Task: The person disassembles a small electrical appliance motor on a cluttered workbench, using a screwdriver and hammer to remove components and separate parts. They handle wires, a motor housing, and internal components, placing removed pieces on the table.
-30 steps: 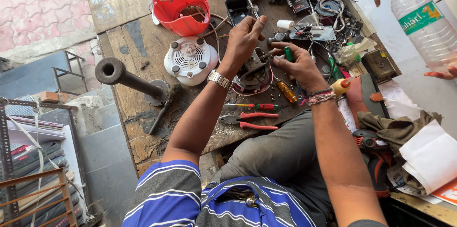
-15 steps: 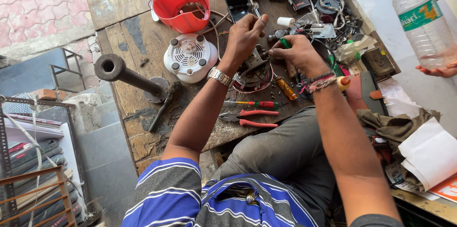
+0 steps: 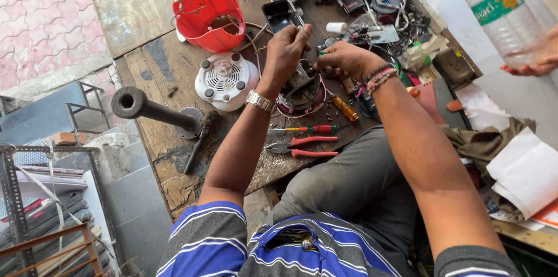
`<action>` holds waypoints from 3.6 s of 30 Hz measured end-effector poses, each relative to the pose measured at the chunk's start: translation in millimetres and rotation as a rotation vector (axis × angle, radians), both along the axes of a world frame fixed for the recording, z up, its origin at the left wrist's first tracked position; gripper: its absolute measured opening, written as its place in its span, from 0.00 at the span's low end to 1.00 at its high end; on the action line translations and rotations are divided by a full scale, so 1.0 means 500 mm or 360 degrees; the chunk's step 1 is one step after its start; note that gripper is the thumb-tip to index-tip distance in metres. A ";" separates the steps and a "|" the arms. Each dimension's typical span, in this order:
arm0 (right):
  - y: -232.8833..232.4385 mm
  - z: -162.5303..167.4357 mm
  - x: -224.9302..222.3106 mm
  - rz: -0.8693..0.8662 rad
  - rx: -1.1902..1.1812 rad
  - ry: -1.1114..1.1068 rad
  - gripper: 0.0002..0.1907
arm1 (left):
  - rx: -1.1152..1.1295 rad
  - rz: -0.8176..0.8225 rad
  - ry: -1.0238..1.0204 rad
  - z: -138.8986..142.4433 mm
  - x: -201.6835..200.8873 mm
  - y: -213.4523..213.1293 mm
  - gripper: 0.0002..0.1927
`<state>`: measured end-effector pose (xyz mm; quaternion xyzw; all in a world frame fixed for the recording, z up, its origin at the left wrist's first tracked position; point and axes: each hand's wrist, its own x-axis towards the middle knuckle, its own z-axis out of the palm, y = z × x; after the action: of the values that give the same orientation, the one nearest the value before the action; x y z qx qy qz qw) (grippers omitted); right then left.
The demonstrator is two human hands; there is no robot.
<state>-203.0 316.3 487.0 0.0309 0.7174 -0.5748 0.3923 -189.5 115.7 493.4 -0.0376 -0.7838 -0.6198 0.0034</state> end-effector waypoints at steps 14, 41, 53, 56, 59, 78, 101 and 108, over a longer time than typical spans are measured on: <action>0.006 0.056 0.003 0.0256 0.0323 0.0548 0.12 | -0.0046 0.0009 -0.0001 0.009 -0.015 0.008 0.23; 0.020 0.018 0.007 0.0518 0.0264 0.1619 0.11 | -0.0303 0.0005 0.0143 -0.004 -0.036 -0.005 0.18; 0.030 0.022 0.110 -0.0616 0.0278 0.1350 0.10 | -0.0455 -0.0445 0.0596 0.007 -0.026 -0.019 0.34; 0.035 0.022 0.143 -0.0661 0.0193 0.1251 0.09 | -0.0527 -0.0586 0.0638 0.020 -0.015 -0.017 0.36; 0.027 0.004 0.164 -0.0691 -0.0129 0.1162 0.06 | -0.0518 -0.0612 0.0683 0.032 0.001 -0.015 0.38; 0.013 -0.038 0.080 -0.0177 -0.0312 0.0693 0.11 | -0.0627 -0.0680 0.0658 0.024 0.011 -0.005 0.37; 0.101 -0.030 0.064 -0.0237 0.0618 0.2169 0.05 | -0.0863 -0.0580 0.1232 -0.018 0.018 -0.054 0.21; 0.133 -0.014 0.139 -0.0884 0.0217 0.1401 0.06 | -0.0575 -0.0463 0.0759 -0.008 -0.004 0.006 0.19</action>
<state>-133.3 382.9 480.1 0.0011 0.8149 -0.5678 -0.1164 -191.8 118.5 489.4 -0.2931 -0.8447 -0.4384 0.0916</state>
